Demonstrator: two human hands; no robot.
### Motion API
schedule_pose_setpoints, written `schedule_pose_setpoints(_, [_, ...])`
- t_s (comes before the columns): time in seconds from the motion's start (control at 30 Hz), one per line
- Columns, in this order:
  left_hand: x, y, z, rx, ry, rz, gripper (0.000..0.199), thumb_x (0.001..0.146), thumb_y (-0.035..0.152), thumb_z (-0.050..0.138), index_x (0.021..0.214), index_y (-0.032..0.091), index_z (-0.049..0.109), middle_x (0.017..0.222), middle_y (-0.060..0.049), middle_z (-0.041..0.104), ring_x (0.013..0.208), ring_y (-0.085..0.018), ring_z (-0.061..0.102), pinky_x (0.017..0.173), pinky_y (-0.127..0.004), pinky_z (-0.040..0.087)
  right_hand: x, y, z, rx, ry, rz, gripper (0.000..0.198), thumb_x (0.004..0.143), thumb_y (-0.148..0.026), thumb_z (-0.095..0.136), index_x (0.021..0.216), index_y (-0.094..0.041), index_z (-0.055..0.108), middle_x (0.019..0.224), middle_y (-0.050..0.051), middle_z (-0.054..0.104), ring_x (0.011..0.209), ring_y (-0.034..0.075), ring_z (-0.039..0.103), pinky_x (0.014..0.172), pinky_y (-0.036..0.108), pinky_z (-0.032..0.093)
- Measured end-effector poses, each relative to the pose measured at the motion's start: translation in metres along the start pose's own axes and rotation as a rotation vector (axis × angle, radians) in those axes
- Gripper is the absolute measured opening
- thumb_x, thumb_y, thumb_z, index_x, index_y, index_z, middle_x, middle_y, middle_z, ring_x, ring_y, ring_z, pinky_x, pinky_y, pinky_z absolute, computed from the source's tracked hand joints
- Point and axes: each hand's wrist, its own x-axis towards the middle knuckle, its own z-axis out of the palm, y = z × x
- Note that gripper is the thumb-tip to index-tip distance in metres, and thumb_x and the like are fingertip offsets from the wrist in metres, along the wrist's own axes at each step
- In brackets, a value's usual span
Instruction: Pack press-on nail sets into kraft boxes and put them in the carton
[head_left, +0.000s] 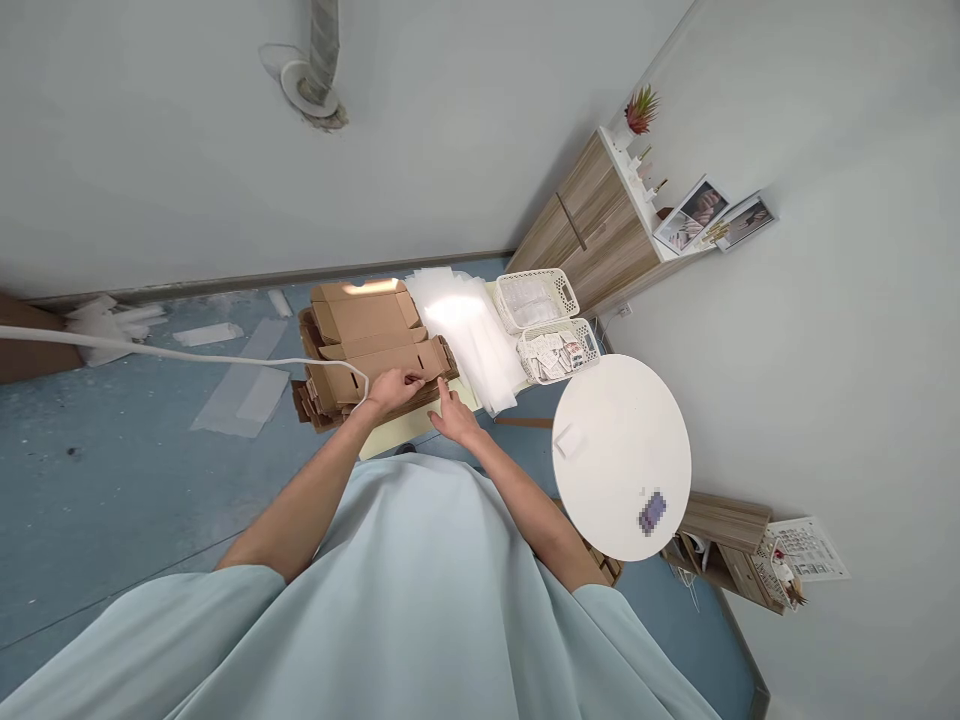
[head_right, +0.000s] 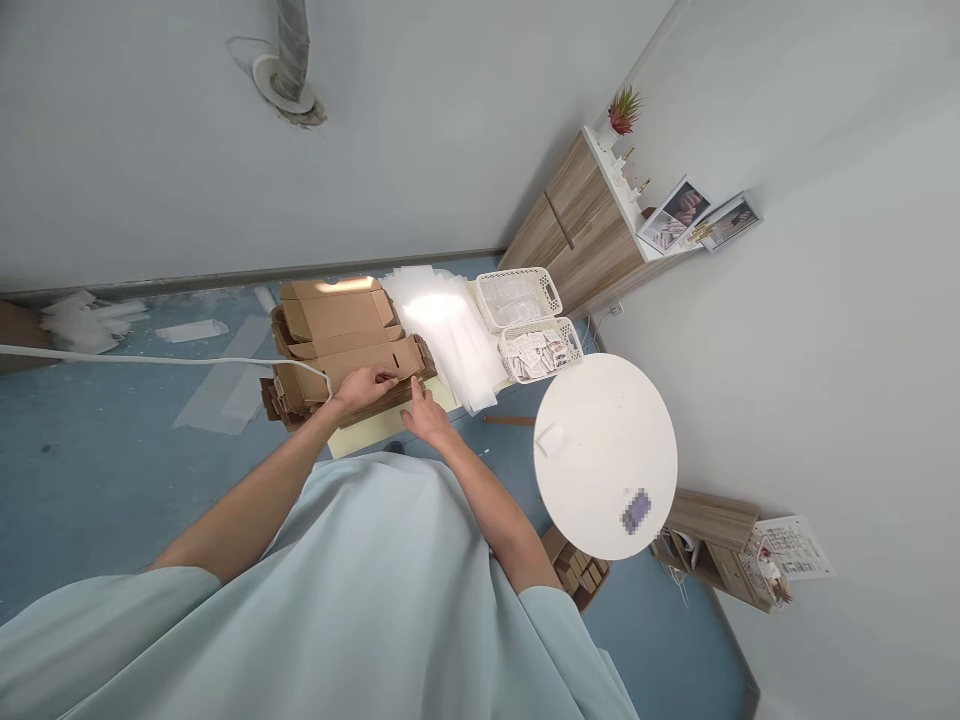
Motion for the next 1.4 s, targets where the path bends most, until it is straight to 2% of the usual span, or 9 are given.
schedule_pose_setpoints(0.23, [-0.007, 0.006, 0.008, 0.32, 0.03, 0.096, 0.046, 0.108, 0.031, 0.04, 0.125, 0.016, 0.08, 0.129, -0.018, 0.077, 0.125, -0.032, 0.071, 0.104, -0.039, 0.054, 0.001, 0.009, 0.003, -0.133, -0.15, 0.073, 0.084, 0.106, -0.034, 0.058, 0.178, -0.023, 0.015, 0.149, 0.022, 0.066, 0.133, 0.038, 0.07, 0.103, 0.048, 0.059])
schedule_pose_setpoints(0.47, [-0.015, 0.025, 0.002, 0.345, 0.029, 0.097, 0.046, 0.108, 0.031, 0.041, 0.123, 0.019, 0.083, 0.128, -0.018, 0.076, 0.122, -0.035, 0.07, 0.097, -0.043, 0.058, 0.008, 0.012, -0.003, -0.172, -0.219, 0.095, 0.092, 0.102, -0.034, 0.064, 0.179, -0.027, 0.013, 0.141, 0.017, 0.076, 0.131, 0.037, 0.073, 0.099, 0.046, 0.061])
schedule_pose_setpoints(0.67, [-0.021, 0.065, -0.029, 0.207, 0.269, 0.167, 0.047, 0.108, 0.029, 0.04, 0.123, 0.017, 0.084, 0.13, -0.017, 0.077, 0.123, -0.036, 0.069, 0.102, -0.05, 0.058, 0.01, 0.008, -0.005, -0.164, -0.222, 0.126, 0.094, 0.101, -0.03, 0.066, 0.18, -0.027, 0.014, 0.138, 0.018, 0.077, 0.127, 0.037, 0.075, 0.098, 0.046, 0.063])
schedule_pose_setpoints(0.8, [-0.026, 0.099, -0.057, 0.052, 0.489, 0.284, 0.049, 0.112, 0.034, 0.039, 0.131, 0.017, 0.081, 0.136, -0.014, 0.077, 0.122, -0.033, 0.071, 0.107, -0.049, 0.057, 0.006, 0.013, 0.0, -0.061, -0.163, 0.061, 0.095, 0.101, -0.032, 0.069, 0.179, -0.023, 0.016, 0.134, 0.017, 0.079, 0.128, 0.037, 0.075, 0.101, 0.045, 0.062])
schedule_pose_setpoints(0.9, [-0.03, 0.131, -0.072, -0.058, 0.633, 0.42, 0.047, 0.115, 0.038, 0.04, 0.137, 0.022, 0.078, 0.138, -0.011, 0.078, 0.123, -0.029, 0.073, 0.108, -0.046, 0.059, -0.004, 0.024, -0.005, 0.128, -0.053, -0.035, 0.088, 0.104, -0.034, 0.067, 0.178, -0.025, 0.022, 0.136, 0.011, 0.079, 0.127, 0.031, 0.075, 0.105, 0.04, 0.059])
schedule_pose_setpoints(1.0, [-0.03, 0.168, -0.073, -0.127, 0.705, 0.57, 0.042, 0.116, 0.04, 0.045, 0.138, 0.027, 0.078, 0.14, -0.007, 0.078, 0.128, -0.026, 0.073, 0.112, -0.046, 0.059, -0.024, 0.047, -0.03, 0.345, 0.117, -0.057, 0.071, 0.105, -0.035, 0.066, 0.171, -0.029, 0.041, 0.139, 0.006, 0.078, 0.108, 0.023, 0.079, 0.101, 0.034, 0.059])
schedule_pose_setpoints(1.13, [-0.024, 0.221, -0.045, -0.134, 0.621, 0.778, 0.042, 0.117, 0.036, 0.044, 0.145, 0.031, 0.074, 0.144, -0.004, 0.076, 0.14, -0.025, 0.068, 0.122, -0.049, 0.055, -0.074, 0.096, -0.093, 0.52, 0.505, -0.013, 0.037, 0.105, -0.04, 0.062, 0.135, -0.022, 0.075, 0.12, 0.007, 0.083, 0.094, 0.02, 0.078, 0.093, 0.032, 0.06])
schedule_pose_setpoints(1.27, [-0.019, 0.271, 0.015, -0.091, 0.44, 0.954, 0.046, 0.115, 0.026, 0.041, 0.155, 0.028, 0.065, 0.149, -0.005, 0.073, 0.146, -0.023, 0.064, 0.125, -0.05, 0.053, -0.156, 0.15, -0.158, 0.599, 0.905, 0.004, 0.055, 0.106, -0.066, 0.052, 0.113, -0.02, 0.08, 0.107, 0.008, 0.083, 0.085, 0.02, 0.073, 0.083, 0.032, 0.059])
schedule_pose_setpoints(1.4, [-0.026, 0.319, 0.094, 0.008, 0.223, 1.12, 0.056, 0.113, 0.015, 0.035, 0.163, 0.027, 0.057, 0.158, -0.005, 0.066, 0.153, -0.021, 0.056, 0.128, -0.049, 0.05, -0.238, 0.203, -0.185, 0.579, 1.126, 0.158, 0.06, 0.099, -0.075, 0.059, 0.105, -0.019, 0.081, 0.104, 0.009, 0.082, 0.08, 0.02, 0.07, 0.078, 0.033, 0.058])
